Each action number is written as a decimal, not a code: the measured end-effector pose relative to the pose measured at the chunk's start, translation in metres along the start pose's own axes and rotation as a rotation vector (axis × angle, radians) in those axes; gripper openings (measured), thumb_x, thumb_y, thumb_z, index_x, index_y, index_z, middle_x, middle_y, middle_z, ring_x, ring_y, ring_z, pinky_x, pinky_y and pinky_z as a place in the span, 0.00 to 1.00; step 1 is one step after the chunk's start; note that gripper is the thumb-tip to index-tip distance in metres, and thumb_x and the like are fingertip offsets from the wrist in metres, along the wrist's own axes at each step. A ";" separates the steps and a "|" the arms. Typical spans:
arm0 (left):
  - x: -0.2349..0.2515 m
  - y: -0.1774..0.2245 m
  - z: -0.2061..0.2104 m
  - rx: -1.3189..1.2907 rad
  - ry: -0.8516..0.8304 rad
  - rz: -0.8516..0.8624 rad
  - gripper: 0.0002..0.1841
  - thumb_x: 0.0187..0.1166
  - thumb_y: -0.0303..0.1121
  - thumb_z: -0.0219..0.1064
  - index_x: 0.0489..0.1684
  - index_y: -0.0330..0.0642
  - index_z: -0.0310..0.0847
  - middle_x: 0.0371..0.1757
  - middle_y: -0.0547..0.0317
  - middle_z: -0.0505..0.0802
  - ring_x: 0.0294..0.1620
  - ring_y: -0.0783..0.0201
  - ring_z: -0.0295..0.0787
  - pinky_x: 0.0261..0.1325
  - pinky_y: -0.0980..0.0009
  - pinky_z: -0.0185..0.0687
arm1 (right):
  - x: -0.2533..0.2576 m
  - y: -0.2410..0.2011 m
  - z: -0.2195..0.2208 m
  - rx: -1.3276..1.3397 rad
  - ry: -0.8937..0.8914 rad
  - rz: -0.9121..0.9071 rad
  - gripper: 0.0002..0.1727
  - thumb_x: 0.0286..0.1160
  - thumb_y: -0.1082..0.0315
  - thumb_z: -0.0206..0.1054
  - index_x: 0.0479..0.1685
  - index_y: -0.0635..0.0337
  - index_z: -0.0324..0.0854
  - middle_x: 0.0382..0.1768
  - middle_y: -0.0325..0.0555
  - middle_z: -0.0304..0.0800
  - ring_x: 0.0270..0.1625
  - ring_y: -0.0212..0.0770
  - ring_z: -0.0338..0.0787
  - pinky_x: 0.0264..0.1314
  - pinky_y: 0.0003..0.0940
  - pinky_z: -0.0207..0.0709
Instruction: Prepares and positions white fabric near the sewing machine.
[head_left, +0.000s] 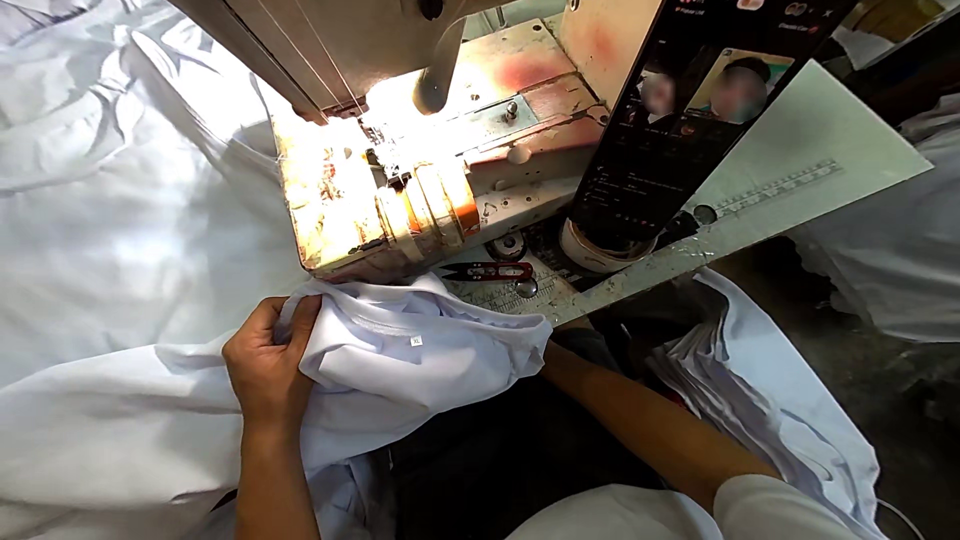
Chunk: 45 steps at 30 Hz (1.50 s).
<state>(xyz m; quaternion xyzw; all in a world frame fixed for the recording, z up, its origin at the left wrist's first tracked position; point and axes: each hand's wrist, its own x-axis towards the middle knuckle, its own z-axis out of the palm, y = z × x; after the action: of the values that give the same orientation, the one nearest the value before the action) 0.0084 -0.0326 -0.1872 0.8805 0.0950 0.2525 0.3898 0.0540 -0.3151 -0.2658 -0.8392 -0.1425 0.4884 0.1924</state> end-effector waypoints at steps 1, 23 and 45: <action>0.000 0.000 0.000 -0.001 -0.002 0.001 0.13 0.81 0.37 0.67 0.36 0.34 0.82 0.26 0.77 0.81 0.28 0.97 0.72 0.35 0.96 0.68 | -0.001 -0.001 -0.001 -0.010 -0.006 -0.006 0.28 0.93 0.59 0.51 0.84 0.67 0.68 0.83 0.62 0.70 0.87 0.56 0.68 0.88 0.53 0.53; 0.000 -0.002 -0.001 0.009 -0.004 -0.008 0.13 0.82 0.39 0.67 0.36 0.36 0.82 0.25 0.77 0.80 0.26 0.95 0.72 0.33 0.94 0.67 | -0.006 -0.002 0.001 0.021 0.060 -0.036 0.29 0.89 0.56 0.57 0.80 0.67 0.72 0.80 0.61 0.75 0.84 0.52 0.72 0.86 0.48 0.58; 0.000 0.000 -0.001 0.028 -0.005 -0.009 0.15 0.82 0.39 0.67 0.36 0.33 0.81 0.26 0.74 0.80 0.28 0.95 0.71 0.35 0.93 0.66 | 0.005 0.023 0.013 0.001 0.124 -0.091 0.29 0.90 0.58 0.55 0.81 0.70 0.71 0.81 0.65 0.73 0.85 0.60 0.69 0.88 0.55 0.54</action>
<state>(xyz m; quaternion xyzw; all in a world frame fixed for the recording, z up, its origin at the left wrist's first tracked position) 0.0081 -0.0323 -0.1866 0.8861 0.1015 0.2474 0.3785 0.0464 -0.3304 -0.2862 -0.8603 -0.1683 0.4263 0.2231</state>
